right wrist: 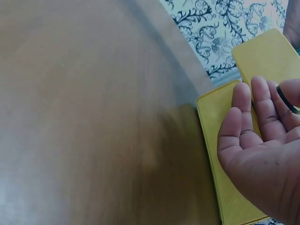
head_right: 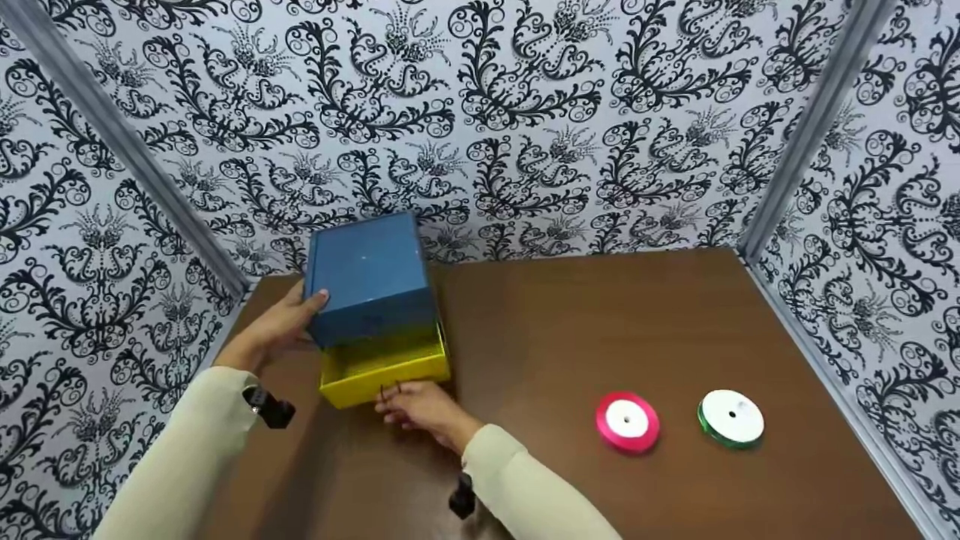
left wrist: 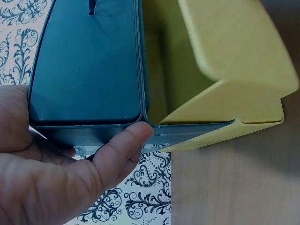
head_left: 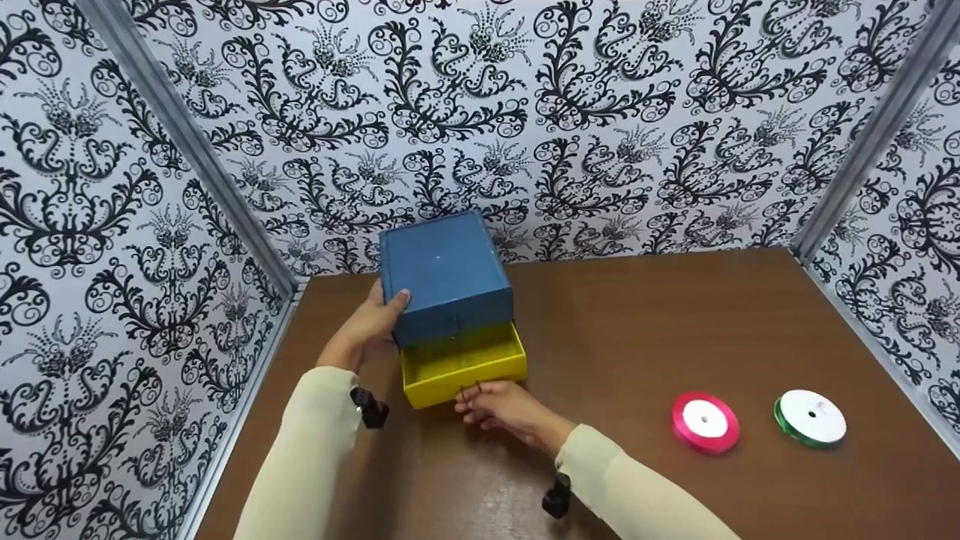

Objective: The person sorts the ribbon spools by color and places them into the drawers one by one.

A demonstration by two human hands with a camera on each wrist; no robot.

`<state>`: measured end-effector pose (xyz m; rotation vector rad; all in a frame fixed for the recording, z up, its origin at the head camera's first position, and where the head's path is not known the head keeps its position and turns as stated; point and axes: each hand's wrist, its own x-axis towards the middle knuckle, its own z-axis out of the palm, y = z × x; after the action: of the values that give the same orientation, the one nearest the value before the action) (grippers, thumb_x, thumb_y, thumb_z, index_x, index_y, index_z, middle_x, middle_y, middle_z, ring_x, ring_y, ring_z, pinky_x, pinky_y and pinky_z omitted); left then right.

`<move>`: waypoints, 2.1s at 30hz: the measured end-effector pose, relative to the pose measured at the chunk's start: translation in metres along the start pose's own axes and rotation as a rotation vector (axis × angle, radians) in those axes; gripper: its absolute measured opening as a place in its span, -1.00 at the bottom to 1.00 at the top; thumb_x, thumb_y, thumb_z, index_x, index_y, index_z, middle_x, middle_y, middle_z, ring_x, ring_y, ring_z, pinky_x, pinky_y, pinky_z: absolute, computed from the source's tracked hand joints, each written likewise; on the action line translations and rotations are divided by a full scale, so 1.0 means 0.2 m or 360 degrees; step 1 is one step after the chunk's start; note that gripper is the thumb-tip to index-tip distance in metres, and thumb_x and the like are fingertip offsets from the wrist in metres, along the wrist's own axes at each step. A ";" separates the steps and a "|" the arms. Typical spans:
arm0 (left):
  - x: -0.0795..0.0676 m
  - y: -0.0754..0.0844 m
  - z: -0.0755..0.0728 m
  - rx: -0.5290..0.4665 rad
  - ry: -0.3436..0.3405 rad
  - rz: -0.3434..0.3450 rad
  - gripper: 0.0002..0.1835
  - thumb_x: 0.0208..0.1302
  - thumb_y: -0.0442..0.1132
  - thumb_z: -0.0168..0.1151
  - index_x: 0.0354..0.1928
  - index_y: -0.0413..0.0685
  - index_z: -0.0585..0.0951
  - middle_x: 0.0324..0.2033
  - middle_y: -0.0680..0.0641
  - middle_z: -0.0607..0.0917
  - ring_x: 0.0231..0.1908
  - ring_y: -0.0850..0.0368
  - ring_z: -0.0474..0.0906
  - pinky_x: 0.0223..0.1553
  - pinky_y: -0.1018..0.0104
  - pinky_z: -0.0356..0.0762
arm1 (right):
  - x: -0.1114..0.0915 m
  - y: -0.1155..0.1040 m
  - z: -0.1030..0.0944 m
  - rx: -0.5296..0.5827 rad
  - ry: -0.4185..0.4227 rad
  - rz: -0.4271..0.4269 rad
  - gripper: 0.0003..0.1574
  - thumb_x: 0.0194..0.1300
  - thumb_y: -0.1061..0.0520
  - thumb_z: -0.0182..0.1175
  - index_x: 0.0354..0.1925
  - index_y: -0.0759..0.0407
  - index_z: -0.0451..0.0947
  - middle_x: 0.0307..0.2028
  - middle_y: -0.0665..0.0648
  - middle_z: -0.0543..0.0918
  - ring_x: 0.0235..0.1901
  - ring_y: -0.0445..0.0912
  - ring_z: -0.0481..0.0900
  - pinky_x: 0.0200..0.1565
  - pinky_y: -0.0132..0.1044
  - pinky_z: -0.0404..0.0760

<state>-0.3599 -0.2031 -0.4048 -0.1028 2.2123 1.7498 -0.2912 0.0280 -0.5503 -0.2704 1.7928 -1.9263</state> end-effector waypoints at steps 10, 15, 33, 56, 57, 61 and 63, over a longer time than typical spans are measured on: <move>0.02 0.00 0.00 0.0055 0.0015 0.0024 -0.22 0.57 0.01 -0.10 0.58 0.25 -0.29 0.53 -0.24 -0.05 0.41 -0.28 0.09 0.30 -0.27 0.18 | -0.16 0.05 0.04 -0.0040 -0.0025 -0.0003 -0.73 0.37 0.22 0.12 -0.07 0.33 0.65 -0.16 0.16 0.72 -0.26 -0.05 0.67 -0.24 -0.23 0.60; 0.02 0.01 -0.01 0.0211 0.0057 0.0053 -0.21 0.57 0.03 -0.12 0.59 0.18 -0.32 0.53 -0.24 -0.06 0.45 -0.23 0.01 0.35 -0.21 0.11 | -0.23 0.05 0.06 -0.0073 -0.0044 -0.0024 -0.73 0.37 0.22 0.12 -0.08 0.34 0.65 -0.17 0.16 0.73 -0.29 -0.07 0.66 -0.26 -0.27 0.58; 0.01 0.00 0.00 0.0167 0.0070 0.0063 -0.22 0.57 0.02 -0.10 0.59 0.14 -0.28 0.52 -0.27 -0.01 0.43 -0.20 0.05 0.38 -0.13 0.09 | -0.34 0.11 0.08 -0.0102 -0.0077 -0.0006 -0.76 0.38 0.19 0.16 -0.12 0.31 0.67 -0.21 0.16 0.73 -0.32 -0.09 0.64 -0.35 -0.33 0.55; 0.00 -0.01 0.00 0.0130 0.0025 0.0005 -0.23 0.58 0.05 -0.14 0.58 0.22 -0.32 0.51 -0.28 0.00 0.35 -0.32 0.21 0.25 -0.29 0.26 | -0.55 0.08 -0.14 -0.0360 -0.0306 -0.0226 -0.62 0.44 0.19 0.14 0.12 0.41 0.53 -0.03 0.39 0.66 -0.23 0.01 0.64 -0.36 -0.18 0.67; 0.00 -0.01 0.00 0.0129 0.0024 0.0006 -0.23 0.58 0.05 -0.14 0.58 0.22 -0.31 0.51 -0.28 0.00 0.36 -0.32 0.21 0.26 -0.29 0.25 | -0.57 0.06 -0.18 -0.0394 -0.0298 -0.0290 -0.62 0.45 0.20 0.14 0.13 0.42 0.52 -0.04 0.42 0.65 -0.21 0.00 0.64 -0.34 -0.18 0.67; 0.00 -0.01 0.00 0.0115 0.0026 0.0020 -0.24 0.59 0.04 -0.14 0.58 0.21 -0.30 0.51 -0.28 0.00 0.36 -0.32 0.21 0.25 -0.30 0.25 | -0.66 -0.05 -0.35 -0.0570 -0.0143 -0.0550 -0.65 0.45 0.25 0.13 0.11 0.45 0.52 -0.04 0.40 0.63 -0.07 -0.04 0.60 -0.11 -0.31 0.60; 0.00 -0.01 0.00 0.0109 0.0026 0.0031 -0.24 0.58 0.03 -0.14 0.58 0.21 -0.29 0.51 -0.28 0.00 0.35 -0.33 0.21 0.24 -0.31 0.26 | -0.70 -0.09 -0.45 -0.0661 0.0000 -0.0603 -0.66 0.44 0.27 0.14 0.10 0.45 0.53 -0.05 0.34 0.63 -0.04 -0.08 0.58 -0.04 -0.35 0.56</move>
<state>-0.3603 -0.2040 -0.4069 -0.0807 2.2893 1.6870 -0.2175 0.1738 -0.5169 -0.8005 2.2607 -1.7589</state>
